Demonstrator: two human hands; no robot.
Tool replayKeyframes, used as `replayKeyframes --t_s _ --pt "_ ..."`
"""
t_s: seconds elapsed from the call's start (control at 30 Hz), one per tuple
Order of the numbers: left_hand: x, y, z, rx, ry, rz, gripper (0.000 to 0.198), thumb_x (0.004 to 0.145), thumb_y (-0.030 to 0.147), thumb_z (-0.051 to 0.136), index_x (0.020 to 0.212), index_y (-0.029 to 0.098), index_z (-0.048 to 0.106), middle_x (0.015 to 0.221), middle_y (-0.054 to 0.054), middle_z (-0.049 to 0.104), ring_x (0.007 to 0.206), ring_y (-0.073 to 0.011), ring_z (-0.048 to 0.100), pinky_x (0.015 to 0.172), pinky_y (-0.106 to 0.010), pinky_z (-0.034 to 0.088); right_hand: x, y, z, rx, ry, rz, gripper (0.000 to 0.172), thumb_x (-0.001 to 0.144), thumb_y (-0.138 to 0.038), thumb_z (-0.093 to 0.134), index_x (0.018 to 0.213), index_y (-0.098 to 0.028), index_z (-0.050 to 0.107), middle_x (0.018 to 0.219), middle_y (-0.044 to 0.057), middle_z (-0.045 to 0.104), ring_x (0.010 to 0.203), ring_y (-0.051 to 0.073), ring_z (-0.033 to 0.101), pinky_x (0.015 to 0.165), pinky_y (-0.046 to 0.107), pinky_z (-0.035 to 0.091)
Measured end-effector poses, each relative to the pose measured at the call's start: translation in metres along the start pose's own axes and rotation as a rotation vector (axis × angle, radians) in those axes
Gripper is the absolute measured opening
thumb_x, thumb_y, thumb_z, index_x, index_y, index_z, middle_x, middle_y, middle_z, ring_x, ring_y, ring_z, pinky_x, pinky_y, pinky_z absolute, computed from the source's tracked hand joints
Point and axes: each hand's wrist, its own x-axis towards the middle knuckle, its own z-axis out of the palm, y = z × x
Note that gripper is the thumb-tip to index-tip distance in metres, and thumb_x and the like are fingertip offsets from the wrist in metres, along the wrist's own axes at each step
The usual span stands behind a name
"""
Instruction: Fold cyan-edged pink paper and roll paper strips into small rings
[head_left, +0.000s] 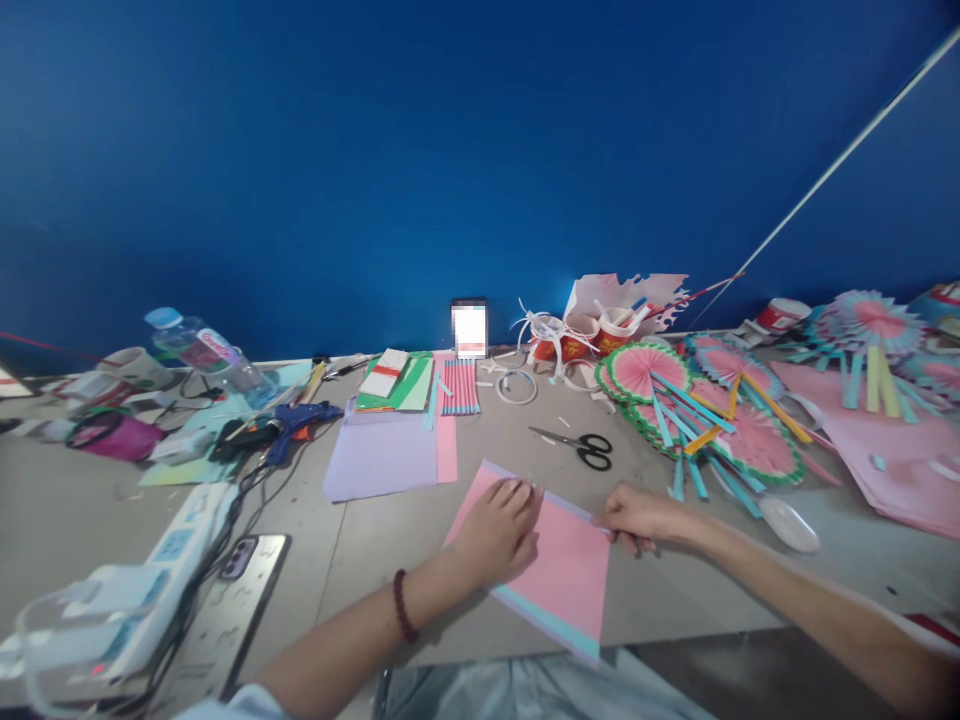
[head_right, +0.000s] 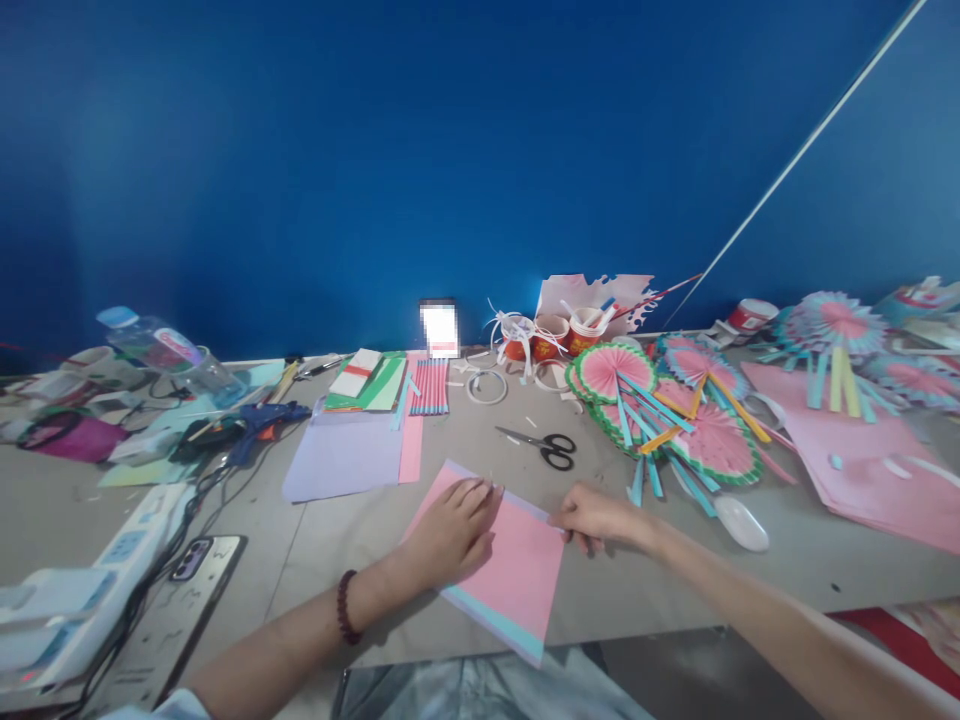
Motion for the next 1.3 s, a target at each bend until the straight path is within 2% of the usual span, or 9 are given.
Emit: replayKeyframes --t_s 0.5,0.63,0.8,0.97,1.1,1.2,1.3 --pt "0.0 0.001 -0.003 -0.01 -0.005 0.0 0.054 0.088 0.028 0.042 0.138 0.01 0.037 0.126 -0.015 0.053 0.121 -0.0281 0.044 0.107 -0.043 0.033 0.007 0.009 0.001 -0.011 -0.019 -0.042 0.034 0.08 -0.041 0.055 0.058 -0.015 0.06 0.038 -0.003 0.053 0.029 0.006 0.038 0.032 0.017 0.028" --pt "0.0 0.001 -0.003 -0.007 -0.007 -0.002 0.054 0.088 0.028 0.043 0.138 0.009 0.038 0.126 -0.014 0.053 0.119 -0.0286 0.045 0.107 -0.044 0.034 0.004 0.002 -0.001 -0.057 -0.005 -0.022 0.033 0.08 -0.038 0.055 0.057 -0.015 0.06 0.036 -0.003 0.05 0.03 0.007 0.041 0.034 0.017 0.03" --pt "0.001 0.001 -0.004 -0.012 -0.012 -0.004 0.054 0.087 0.027 0.044 0.138 0.008 0.039 0.125 -0.015 0.054 0.119 -0.0285 0.045 0.107 -0.043 0.034 -0.003 -0.007 -0.004 -0.203 -0.001 0.028 0.045 0.083 -0.042 0.052 0.046 -0.017 0.052 0.032 -0.003 0.044 0.03 0.008 0.041 0.038 0.019 0.034" --pt "0.0 0.0 -0.002 -0.023 -0.008 -0.007 0.055 0.087 0.028 0.043 0.139 0.009 0.037 0.126 -0.015 0.053 0.12 -0.0285 0.044 0.108 -0.044 0.033 -0.008 0.002 -0.007 -0.299 0.073 0.016 0.049 0.084 -0.047 0.051 0.044 -0.018 0.051 0.033 -0.002 0.041 0.03 0.01 0.042 0.039 0.022 0.035" --pt "0.0 0.0 -0.002 -0.042 -0.006 -0.014 0.055 0.087 0.026 0.043 0.14 0.011 0.036 0.127 -0.015 0.054 0.121 -0.0282 0.044 0.107 -0.044 0.034 -0.018 0.01 -0.011 -0.326 0.114 0.01 0.047 0.085 -0.043 0.05 0.046 -0.018 0.052 0.036 0.0 0.045 0.034 0.012 0.046 0.044 0.023 0.037" --pt "0.0 0.001 -0.001 -0.057 0.02 -0.015 0.055 0.086 0.025 0.043 0.139 0.01 0.038 0.127 -0.015 0.054 0.121 -0.0281 0.045 0.107 -0.044 0.033 -0.029 0.011 -0.009 -0.366 0.25 -0.047 0.043 0.086 -0.04 0.049 0.05 -0.018 0.054 0.043 0.003 0.053 0.044 0.016 0.056 0.051 0.026 0.04" --pt "-0.002 0.006 0.003 -0.046 0.048 -0.06 0.054 0.085 0.027 0.045 0.137 0.011 0.041 0.129 -0.016 0.053 0.121 -0.0297 0.045 0.107 -0.046 0.034 -0.037 0.007 0.007 -0.409 0.576 -0.19 0.024 0.085 -0.033 0.048 0.072 -0.021 0.064 0.064 0.006 0.067 0.064 0.024 0.065 0.061 0.03 0.046"
